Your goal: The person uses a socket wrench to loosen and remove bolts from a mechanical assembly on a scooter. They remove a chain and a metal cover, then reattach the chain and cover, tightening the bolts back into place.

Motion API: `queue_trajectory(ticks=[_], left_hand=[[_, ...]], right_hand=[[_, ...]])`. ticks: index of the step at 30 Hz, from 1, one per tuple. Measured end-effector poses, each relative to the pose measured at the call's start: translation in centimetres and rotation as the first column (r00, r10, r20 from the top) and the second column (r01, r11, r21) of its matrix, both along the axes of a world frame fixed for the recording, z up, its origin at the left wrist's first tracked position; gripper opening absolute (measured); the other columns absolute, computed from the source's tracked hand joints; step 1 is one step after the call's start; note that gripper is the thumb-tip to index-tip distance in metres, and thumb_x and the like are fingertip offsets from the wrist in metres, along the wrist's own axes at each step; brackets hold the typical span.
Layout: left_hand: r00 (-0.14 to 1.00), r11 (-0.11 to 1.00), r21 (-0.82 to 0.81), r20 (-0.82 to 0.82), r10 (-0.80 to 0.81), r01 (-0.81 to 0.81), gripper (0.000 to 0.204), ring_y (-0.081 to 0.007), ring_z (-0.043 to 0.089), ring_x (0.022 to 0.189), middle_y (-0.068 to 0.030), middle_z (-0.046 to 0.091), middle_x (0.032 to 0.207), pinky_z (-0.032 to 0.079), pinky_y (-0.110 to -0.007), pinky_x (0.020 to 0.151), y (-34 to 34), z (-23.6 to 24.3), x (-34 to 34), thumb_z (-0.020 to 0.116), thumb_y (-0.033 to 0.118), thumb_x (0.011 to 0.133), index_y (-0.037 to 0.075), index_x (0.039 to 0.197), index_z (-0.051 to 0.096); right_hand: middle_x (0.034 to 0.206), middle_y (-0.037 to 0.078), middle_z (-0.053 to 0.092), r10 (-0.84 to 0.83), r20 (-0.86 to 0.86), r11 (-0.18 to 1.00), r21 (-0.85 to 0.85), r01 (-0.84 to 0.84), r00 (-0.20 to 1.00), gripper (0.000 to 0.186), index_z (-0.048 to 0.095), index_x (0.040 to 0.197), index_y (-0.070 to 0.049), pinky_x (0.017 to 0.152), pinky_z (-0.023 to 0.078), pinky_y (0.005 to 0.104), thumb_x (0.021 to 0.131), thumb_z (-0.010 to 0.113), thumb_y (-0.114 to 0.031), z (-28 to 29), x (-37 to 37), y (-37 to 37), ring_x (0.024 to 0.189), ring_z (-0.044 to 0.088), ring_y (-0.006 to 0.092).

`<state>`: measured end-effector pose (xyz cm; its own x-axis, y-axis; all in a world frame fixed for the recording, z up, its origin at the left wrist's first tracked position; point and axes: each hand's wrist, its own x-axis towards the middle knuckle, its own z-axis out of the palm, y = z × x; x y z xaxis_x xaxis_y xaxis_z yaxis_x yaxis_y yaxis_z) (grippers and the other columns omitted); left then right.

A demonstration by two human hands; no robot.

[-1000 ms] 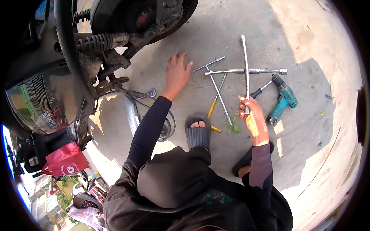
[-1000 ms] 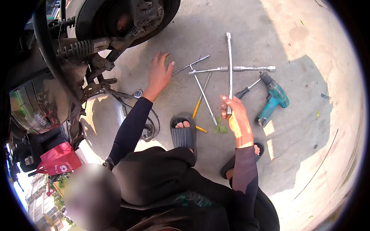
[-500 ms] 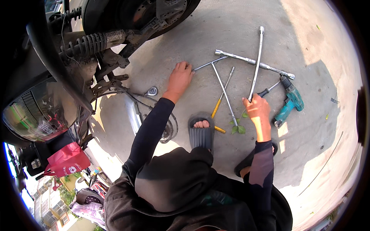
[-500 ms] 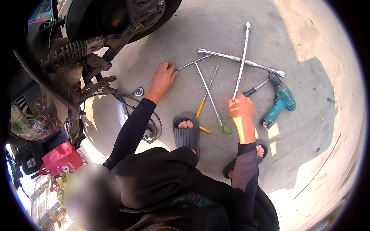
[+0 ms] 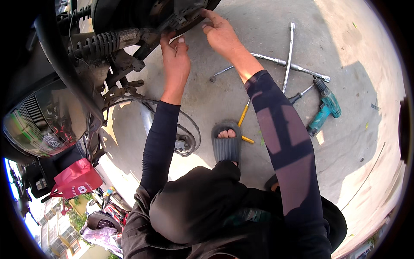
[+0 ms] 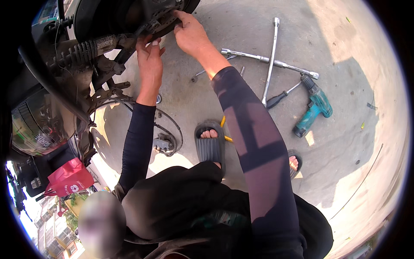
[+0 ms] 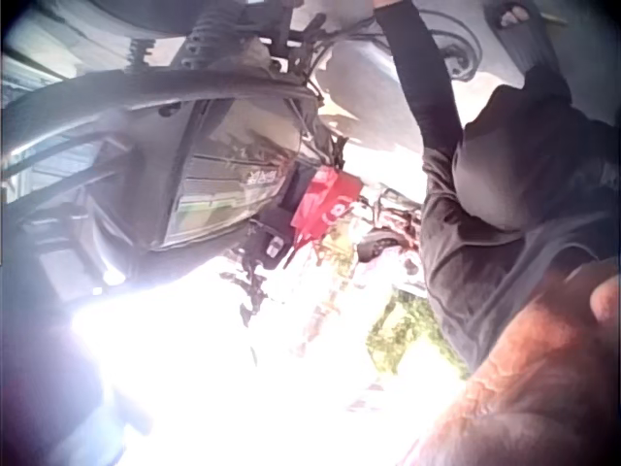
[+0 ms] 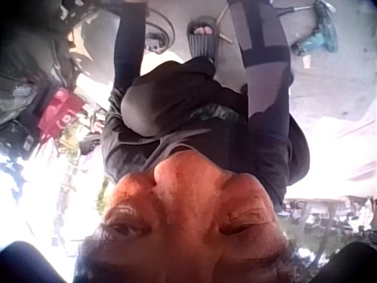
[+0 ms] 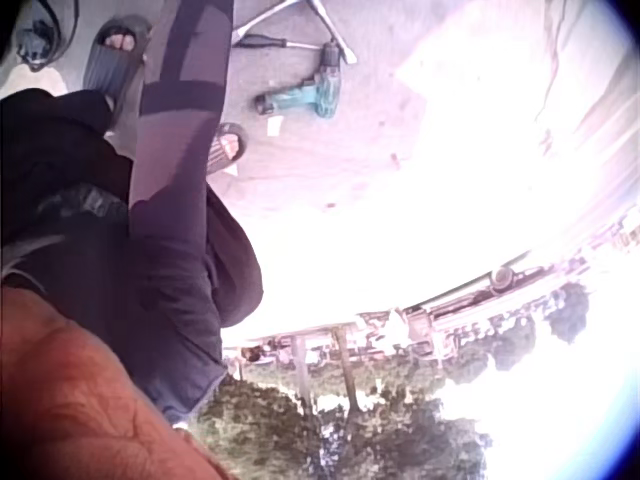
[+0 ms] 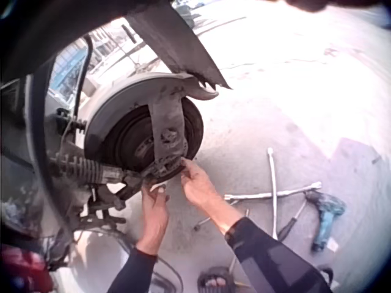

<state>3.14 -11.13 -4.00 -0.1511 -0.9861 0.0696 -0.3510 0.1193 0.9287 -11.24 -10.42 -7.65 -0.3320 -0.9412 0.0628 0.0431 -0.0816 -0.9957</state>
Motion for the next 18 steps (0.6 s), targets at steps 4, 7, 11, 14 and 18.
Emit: queue_trajectory(ticks=[4, 7, 11, 14, 18], left_hand=[[0.999, 0.999, -0.040, 0.012, -0.036, 0.036, 0.061, -0.0222, 0.050, 0.121, -0.0172, 0.036, 0.144, 0.049, -0.031, 0.092, -0.2, -2.6, -0.2, 0.048, 0.005, 0.097, -0.006, 0.150, 0.021], [0.987, 0.999, 0.001, -0.154, -0.044, 0.045, 0.047, -0.0207, 0.055, 0.120, -0.0143, 0.049, 0.138, 0.048, -0.031, 0.095, 0.0, -2.5, -0.7, 0.049, 0.011, 0.100, -0.002, 0.142, 0.032], [0.964, 0.997, -0.003, -0.255, -0.072, 0.074, 0.049, -0.0192, 0.055, 0.118, -0.0131, 0.050, 0.137, 0.047, -0.029, 0.094, -0.5, -2.2, -1.7, 0.049, 0.006, 0.098, 0.001, 0.143, 0.029], [0.949, 0.996, 0.016, -0.305, -0.079, 0.088, 0.056, -0.0203, 0.054, 0.119, -0.0138, 0.048, 0.138, 0.047, -0.030, 0.095, -0.6, -2.2, -1.4, 0.050, 0.003, 0.097, 0.003, 0.147, 0.024], [0.944, 0.992, 0.064, -0.318, -0.083, 0.109, 0.065, -0.0220, 0.052, 0.125, -0.0140, 0.045, 0.142, 0.048, -0.033, 0.096, -0.1, -1.8, -0.8, 0.052, 0.005, 0.097, 0.007, 0.153, 0.018]], right_hand=[[0.126, 0.017, 0.063, -0.058, 0.142, 0.998, -0.011, 0.061, 0.988, 0.042, 0.056, 0.133, 0.002, 0.097, 0.046, 0.0338, 0.092, 0.050, -0.007, -1.9, 2.1, -2.9, 0.115, 0.060, 0.0268], [0.124, 0.018, 0.064, -0.218, 0.100, 0.975, -0.027, 0.221, 0.971, 0.039, 0.058, 0.129, 0.002, 0.099, 0.046, 0.0350, 0.091, 0.050, -0.006, -0.1, 4.4, -1.9, 0.119, 0.059, 0.0305], [0.119, 0.020, 0.066, -0.357, 0.073, 0.934, -0.005, 0.358, 0.931, 0.037, 0.061, 0.125, 0.001, 0.098, 0.048, 0.0372, 0.089, 0.050, -0.005, 1.0, 5.3, -2.2, 0.115, 0.062, 0.0349], [0.116, 0.020, 0.068, -0.374, 0.068, 0.927, 0.004, 0.374, 0.925, 0.035, 0.062, 0.122, 0.001, 0.095, 0.049, 0.0383, 0.089, 0.050, -0.005, 1.2, 5.0, -2.3, 0.108, 0.065, 0.0359], [0.116, 0.018, 0.067, -0.354, 0.029, 0.935, 0.004, 0.354, 0.935, 0.035, 0.064, 0.119, -0.001, 0.093, 0.050, 0.0417, 0.086, 0.051, -0.003, 1.3, 5.1, -1.9, 0.106, 0.064, 0.0385]])
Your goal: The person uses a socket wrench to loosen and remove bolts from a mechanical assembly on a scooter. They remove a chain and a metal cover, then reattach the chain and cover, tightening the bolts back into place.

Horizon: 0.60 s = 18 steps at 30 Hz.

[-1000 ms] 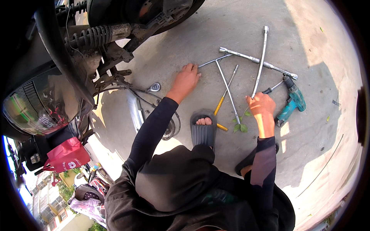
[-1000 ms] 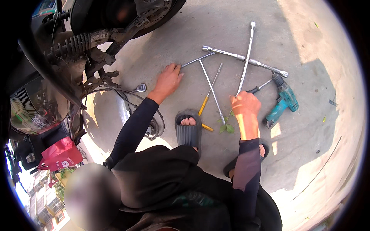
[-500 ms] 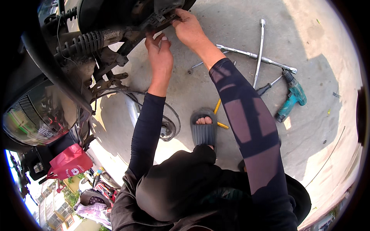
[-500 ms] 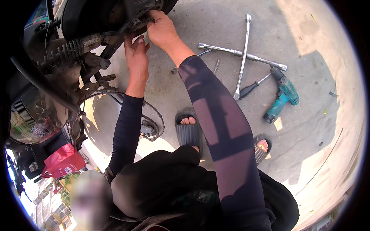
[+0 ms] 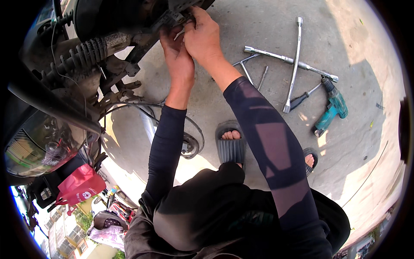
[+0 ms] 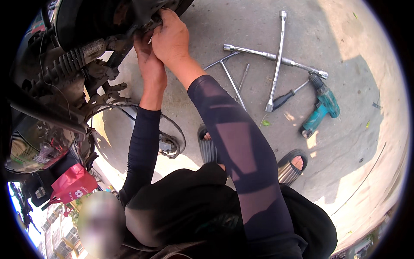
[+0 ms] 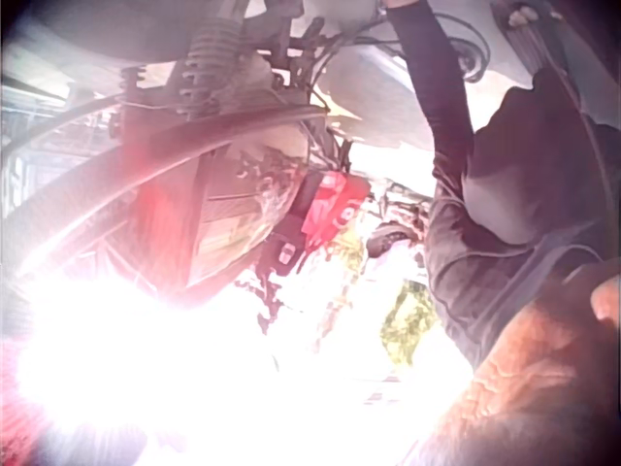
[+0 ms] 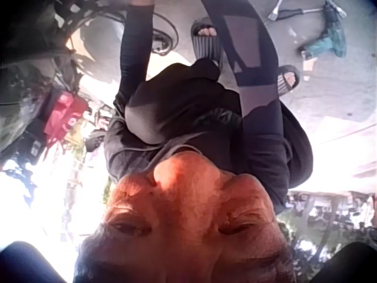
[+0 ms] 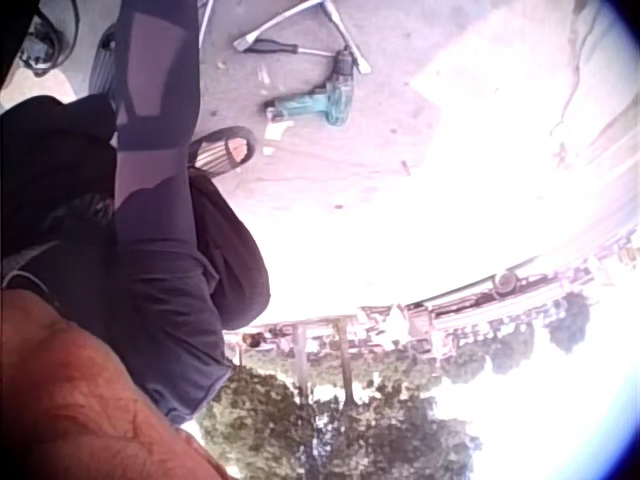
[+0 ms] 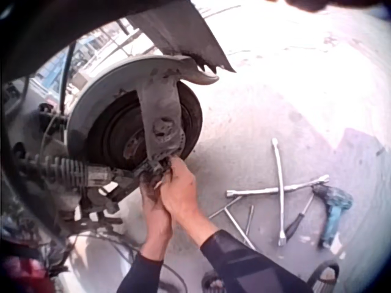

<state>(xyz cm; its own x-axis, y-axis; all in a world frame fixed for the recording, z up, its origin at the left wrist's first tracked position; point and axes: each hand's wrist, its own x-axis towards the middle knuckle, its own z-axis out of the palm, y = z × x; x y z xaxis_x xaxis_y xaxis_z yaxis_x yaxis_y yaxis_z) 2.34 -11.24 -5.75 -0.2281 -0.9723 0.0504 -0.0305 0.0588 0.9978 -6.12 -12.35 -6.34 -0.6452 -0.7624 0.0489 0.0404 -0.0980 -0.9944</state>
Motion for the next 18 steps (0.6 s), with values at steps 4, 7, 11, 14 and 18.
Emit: queue_trajectory(ticks=[4, 7, 11, 14, 18], left_hand=[[0.995, 0.997, 0.074, 0.087, -0.041, 0.034, 0.070, -0.0239, 0.050, 0.129, -0.0133, 0.043, 0.147, 0.048, -0.036, 0.098, 0.3, 0.8, 0.9, 0.053, 0.011, 0.098, 0.009, 0.156, 0.014], [0.947, 0.992, 0.106, 0.305, -0.105, 0.076, 0.057, -0.0263, 0.054, 0.126, -0.0127, 0.051, 0.141, 0.048, -0.038, 0.099, 0.9, 0.1, 1.9, 0.053, 0.017, 0.099, 0.006, 0.150, 0.032], [0.431, 0.922, 0.183, 0.841, -0.326, 0.340, 0.050, -0.0319, 0.056, 0.124, -0.0178, 0.055, 0.137, 0.046, -0.040, 0.102, 3.3, -3.0, 3.9, 0.055, 0.020, 0.097, 0.000, 0.141, 0.046], [0.042, 0.840, 0.279, 0.941, -0.336, 0.466, 0.052, -0.0364, 0.054, 0.126, -0.0215, 0.053, 0.138, 0.043, -0.041, 0.105, 5.3, -5.7, 1.9, 0.057, 0.022, 0.095, -0.002, 0.139, 0.046], [0.200, 0.898, 0.145, 0.948, -0.246, 0.416, 0.053, -0.0391, 0.052, 0.126, -0.0232, 0.054, 0.135, 0.042, -0.043, 0.106, 6.0, -6.9, 2.8, 0.057, 0.026, 0.095, -0.003, 0.138, 0.048]], right_hand=[[0.115, 0.019, 0.068, 0.301, -0.020, 0.953, -0.016, -0.301, 0.953, 0.034, 0.064, 0.119, -0.002, 0.092, 0.051, 0.0435, 0.087, 0.052, -0.006, -1.5, -4.5, 0.9, 0.107, 0.063, 0.0409], [0.095, 0.021, 0.072, 0.351, -0.392, 0.910, 0.357, -0.211, 0.850, 0.033, 0.063, 0.120, 0.002, 0.083, 0.053, 0.0420, 0.095, 0.052, -0.018, -5.3, -10.3, 5.6, 0.090, 0.071, 0.0335], [0.095, 0.026, 0.071, 0.803, -0.192, 0.361, 0.910, -0.205, 0.564, 0.026, 0.073, 0.089, -0.002, 0.081, 0.057, 0.0470, 0.091, 0.060, -0.024, -3.2, -8.4, 17.4, 0.093, 0.070, 0.0410], [0.088, 0.020, 0.073, 0.846, -0.145, 0.213, 0.974, -0.076, 0.513, 0.016, 0.068, 0.096, -0.005, 0.076, 0.057, 0.0463, 0.091, 0.059, -0.017, -8.0, -4.3, 24.9, 0.086, 0.072, 0.0369], [0.082, 0.021, 0.070, 0.582, -0.238, 0.420, 0.907, -0.037, 0.778, 0.015, 0.061, 0.095, -0.004, 0.068, 0.054, 0.0502, 0.094, 0.056, -0.019, -8.2, -2.7, 27.9, 0.080, 0.071, 0.0394]])
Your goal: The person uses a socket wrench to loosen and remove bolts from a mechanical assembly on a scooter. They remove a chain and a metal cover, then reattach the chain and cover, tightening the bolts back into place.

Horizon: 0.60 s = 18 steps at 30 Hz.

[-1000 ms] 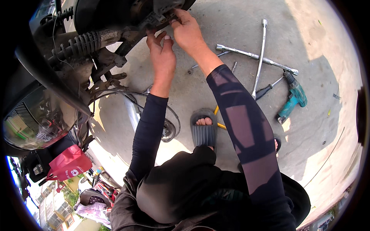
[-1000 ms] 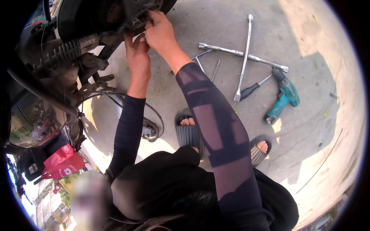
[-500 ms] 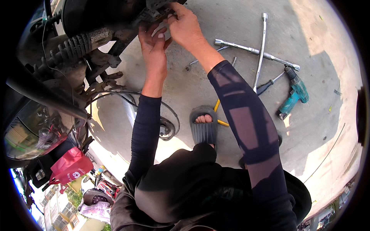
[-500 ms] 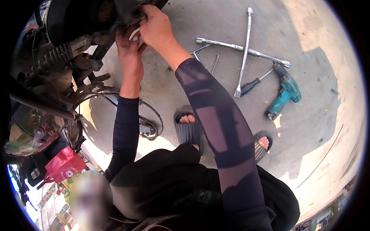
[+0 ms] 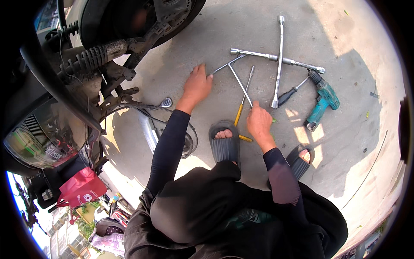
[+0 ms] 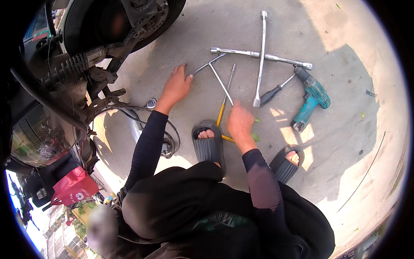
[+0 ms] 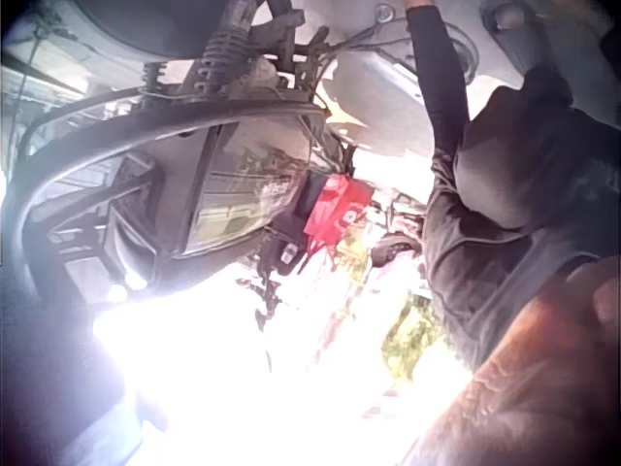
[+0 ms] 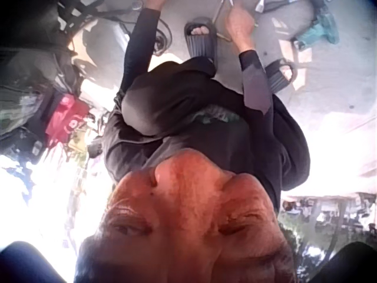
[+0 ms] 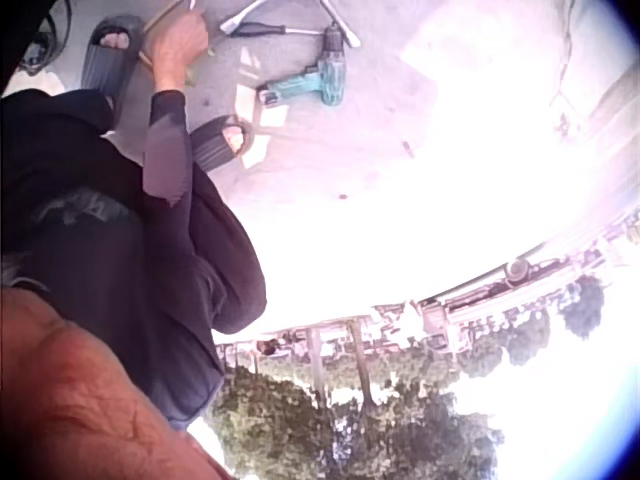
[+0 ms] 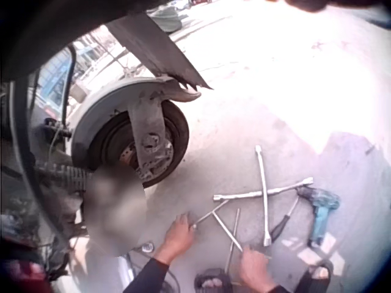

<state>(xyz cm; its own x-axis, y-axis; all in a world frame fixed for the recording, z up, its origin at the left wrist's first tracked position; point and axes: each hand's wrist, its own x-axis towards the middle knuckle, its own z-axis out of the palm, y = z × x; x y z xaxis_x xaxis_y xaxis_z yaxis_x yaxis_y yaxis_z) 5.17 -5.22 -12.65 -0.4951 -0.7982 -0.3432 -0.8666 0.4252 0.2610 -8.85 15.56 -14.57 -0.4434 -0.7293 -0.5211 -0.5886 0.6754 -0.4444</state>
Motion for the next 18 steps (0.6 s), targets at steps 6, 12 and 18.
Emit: queue_trajectory(ticks=[6, 12, 18], left_hand=[[0.813, 0.938, 0.178, -0.469, 0.345, -0.296, 0.054, -0.0318, 0.055, 0.124, -0.0220, 0.054, 0.137, 0.042, -0.039, 0.104, -0.6, 2.5, 1.0, 0.048, 0.035, 0.102, -0.005, 0.138, 0.048], [0.760, 0.911, 0.313, -0.513, 0.400, -0.268, 0.059, -0.0246, 0.054, 0.126, -0.0180, 0.051, 0.141, 0.041, -0.039, 0.105, 2.2, 6.2, -1.6, 0.039, 0.041, 0.106, -0.005, 0.141, 0.044], [0.577, 0.866, 0.278, -0.655, 0.488, -0.417, 0.052, -0.0262, 0.052, 0.128, -0.0167, 0.049, 0.140, 0.042, -0.040, 0.105, 4.3, 10.5, 0.8, 0.038, 0.037, 0.107, -0.002, 0.142, 0.042]], right_hand=[[0.067, 0.023, 0.061, -0.311, 0.592, 0.811, -0.243, 0.533, 0.743, 0.045, 0.058, 0.080, 0.001, 0.066, 0.046, 0.0475, 0.101, 0.049, -0.038, 1.8, -0.9, -1.4, 0.069, 0.061, 0.0398], [0.055, 0.008, 0.046, -0.390, 0.874, 0.680, 0.061, 0.731, 0.290, 0.059, 0.048, 0.069, 0.000, 0.058, 0.041, 0.0421, 0.103, 0.044, -0.048, 4.0, 1.2, -7.3, 0.054, 0.047, 0.0228], [0.052, -0.002, 0.036, -0.099, 0.980, 0.287, 0.193, 0.938, -0.171, 0.059, 0.040, 0.066, -0.013, 0.039, 0.027, 0.0278, 0.102, 0.038, -0.060, 12.4, 2.8, -10.5, 0.040, 0.032, 0.0102]])
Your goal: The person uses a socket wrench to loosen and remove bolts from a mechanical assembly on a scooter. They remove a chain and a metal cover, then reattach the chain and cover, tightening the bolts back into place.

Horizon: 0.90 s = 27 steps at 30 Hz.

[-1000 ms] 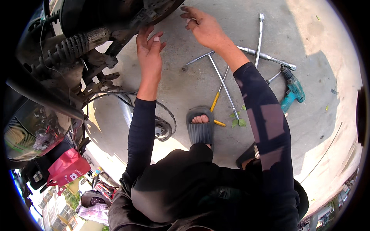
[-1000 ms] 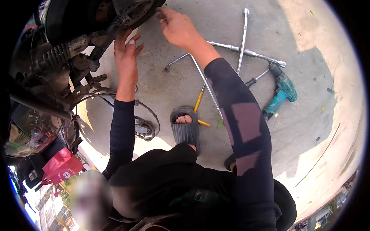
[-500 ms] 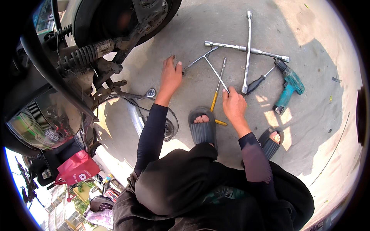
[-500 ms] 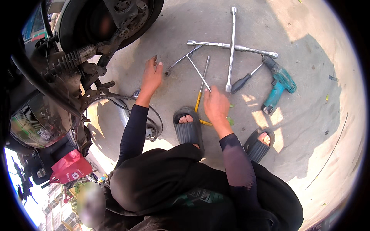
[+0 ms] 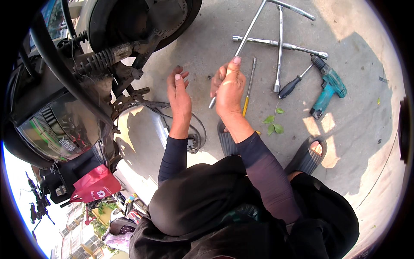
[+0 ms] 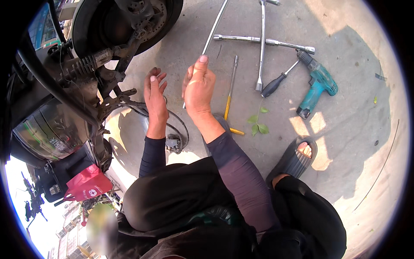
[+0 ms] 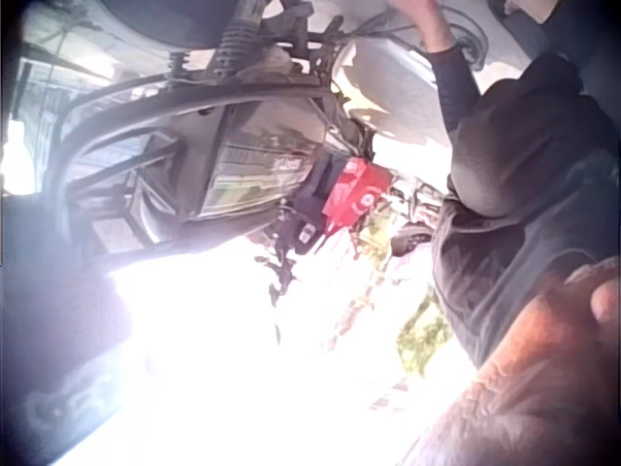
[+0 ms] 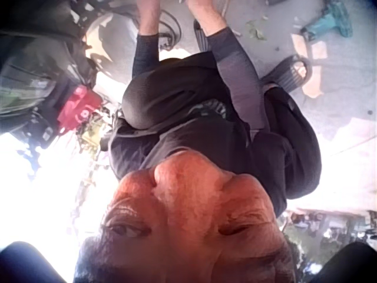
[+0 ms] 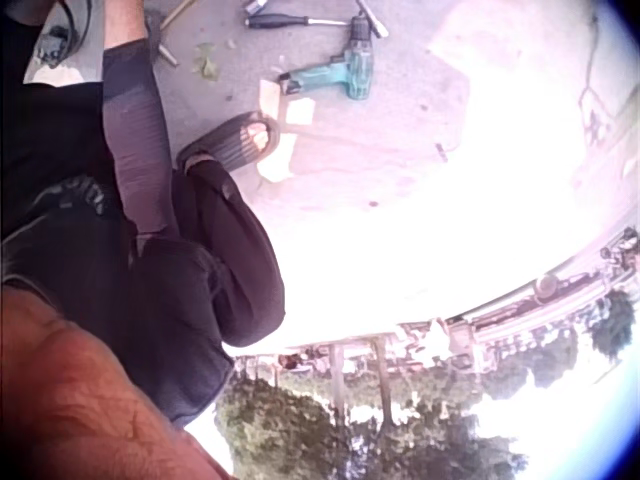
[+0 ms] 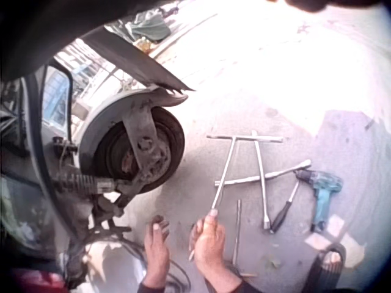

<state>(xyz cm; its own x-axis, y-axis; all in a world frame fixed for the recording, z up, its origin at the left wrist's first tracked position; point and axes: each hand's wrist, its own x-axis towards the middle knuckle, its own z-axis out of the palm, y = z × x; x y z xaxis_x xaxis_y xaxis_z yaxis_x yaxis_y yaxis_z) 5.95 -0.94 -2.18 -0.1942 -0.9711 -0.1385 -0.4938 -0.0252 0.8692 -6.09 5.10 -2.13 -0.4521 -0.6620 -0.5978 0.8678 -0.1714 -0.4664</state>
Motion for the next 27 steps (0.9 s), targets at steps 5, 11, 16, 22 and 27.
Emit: queue_trajectory(ticks=[5, 11, 16, 22, 27], left_hand=[[0.991, 0.993, -0.032, -0.080, 0.110, -0.113, 0.048, -0.0256, 0.052, 0.126, -0.0149, 0.048, 0.139, 0.041, -0.041, 0.106, -0.6, 0.9, 0.9, 0.039, 0.034, 0.107, -0.001, 0.140, 0.042], [0.973, 0.981, 0.025, -0.127, 0.192, -0.190, 0.046, -0.0248, 0.053, 0.124, -0.0128, 0.051, 0.137, 0.042, -0.041, 0.103, -0.5, -0.8, 2.2, 0.039, 0.033, 0.106, 0.001, 0.138, 0.044], [0.970, 0.980, 0.023, -0.136, 0.200, -0.198, 0.043, -0.0247, 0.054, 0.123, -0.0133, 0.052, 0.135, 0.043, -0.041, 0.101, -1.0, -0.7, 4.0, 0.040, 0.031, 0.107, 0.001, 0.138, 0.045], [0.964, 0.980, 0.034, -0.176, 0.198, -0.195, 0.043, -0.0238, 0.054, 0.123, -0.0127, 0.052, 0.135, 0.042, -0.039, 0.102, -1.7, -1.3, 2.9, 0.041, 0.031, 0.107, 0.002, 0.139, 0.044], [0.968, 0.980, 0.010, -0.155, 0.199, -0.200, 0.042, -0.0231, 0.054, 0.123, -0.0129, 0.052, 0.135, 0.042, -0.038, 0.102, -1.2, -0.7, 3.4, 0.042, 0.028, 0.106, 0.001, 0.138, 0.043]], right_hand=[[0.052, -0.003, 0.031, 0.300, 0.153, 0.953, -0.087, -0.289, 0.942, 0.059, 0.035, 0.067, -0.014, 0.037, 0.025, 0.0285, 0.102, 0.036, -0.061, -2.0, 0.8, -0.4, 0.039, 0.028, 0.0096], [0.055, -0.007, 0.023, 0.469, 0.383, 0.862, -0.392, -0.320, 0.796, 0.059, 0.032, 0.070, -0.017, 0.040, 0.021, 0.0283, 0.098, 0.038, -0.068, -0.4, 3.3, -2.8, 0.043, 0.021, 0.0083], [0.054, -0.006, 0.024, 0.063, 0.253, 0.989, -0.147, -0.026, 0.965, 0.057, 0.033, 0.069, -0.017, 0.039, 0.020, 0.0265, 0.101, 0.034, -0.064, -1.9, -1.1, -0.2, 0.042, 0.022, 0.0081], [0.055, -0.006, 0.022, 0.392, 0.224, 0.909, -0.241, -0.339, 0.892, 0.059, 0.030, 0.069, -0.018, 0.040, 0.020, 0.0268, 0.101, 0.030, -0.067, -0.5, 2.2, -2.3, 0.044, 0.020, 0.0081], [0.054, -0.005, 0.023, 0.383, 0.305, 0.917, -0.243, -0.318, 0.872, 0.062, 0.030, 0.067, -0.017, 0.037, 0.021, 0.0271, 0.099, 0.034, -0.070, -1.0, 2.7, -1.6, 0.042, 0.021, 0.0083]])
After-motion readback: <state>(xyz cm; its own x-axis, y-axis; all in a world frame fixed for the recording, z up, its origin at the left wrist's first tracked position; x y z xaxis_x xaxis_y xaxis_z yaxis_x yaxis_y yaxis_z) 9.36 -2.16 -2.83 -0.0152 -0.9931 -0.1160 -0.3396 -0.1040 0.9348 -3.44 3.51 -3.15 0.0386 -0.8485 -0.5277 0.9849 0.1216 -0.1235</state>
